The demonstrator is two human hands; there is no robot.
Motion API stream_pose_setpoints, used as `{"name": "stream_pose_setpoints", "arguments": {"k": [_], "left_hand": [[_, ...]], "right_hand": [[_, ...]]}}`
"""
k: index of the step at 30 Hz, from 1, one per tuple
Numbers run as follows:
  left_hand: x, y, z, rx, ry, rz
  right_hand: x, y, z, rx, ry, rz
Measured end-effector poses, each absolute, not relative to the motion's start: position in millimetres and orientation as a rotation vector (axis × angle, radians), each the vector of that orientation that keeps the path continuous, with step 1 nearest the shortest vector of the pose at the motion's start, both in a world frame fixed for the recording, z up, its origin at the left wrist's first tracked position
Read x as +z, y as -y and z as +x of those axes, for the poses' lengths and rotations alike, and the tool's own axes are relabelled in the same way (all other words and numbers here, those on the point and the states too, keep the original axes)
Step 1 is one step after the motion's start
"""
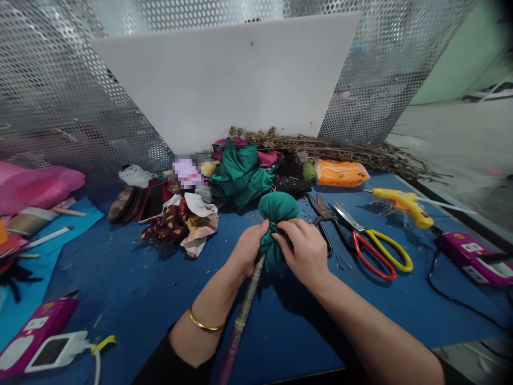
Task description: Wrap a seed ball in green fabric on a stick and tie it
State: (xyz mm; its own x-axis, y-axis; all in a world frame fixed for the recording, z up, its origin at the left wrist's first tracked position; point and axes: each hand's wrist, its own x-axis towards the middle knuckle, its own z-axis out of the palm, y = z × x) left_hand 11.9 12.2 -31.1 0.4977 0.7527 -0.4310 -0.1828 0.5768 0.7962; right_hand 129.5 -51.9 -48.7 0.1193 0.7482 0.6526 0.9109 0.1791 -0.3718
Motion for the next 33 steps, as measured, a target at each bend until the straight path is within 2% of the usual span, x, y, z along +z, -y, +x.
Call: {"name": "stream_pose_setpoints", "arguments": {"k": [7,13,18,25,33], "left_hand": [[-32.6,-20.3,7.6,0.661,-0.858,0.835],[-34.3,-21.1,4.9,0.57,-0.777,0.671],[-38.0,-10.2,13.0,0.444,-0.807,0.611],[-24.4,-12.8,6.4,0.606,-0.827,0.886],[-23.3,-12.3,5.0,0.474,-0.826,0.944]], "right_hand": [[-48.8,61.1,123.8,-0.058,1.812,-1.229],[-54.7,42.4,136.6,0.392,0.839,-1.407],[-50.1,31.9,145.5,0.811,0.904,-1.175],[-45.9,34.1,147.8,0.831,0.796,-1.141],[-45.4,33.7,145.9,0.877,0.829,-1.172]]}}
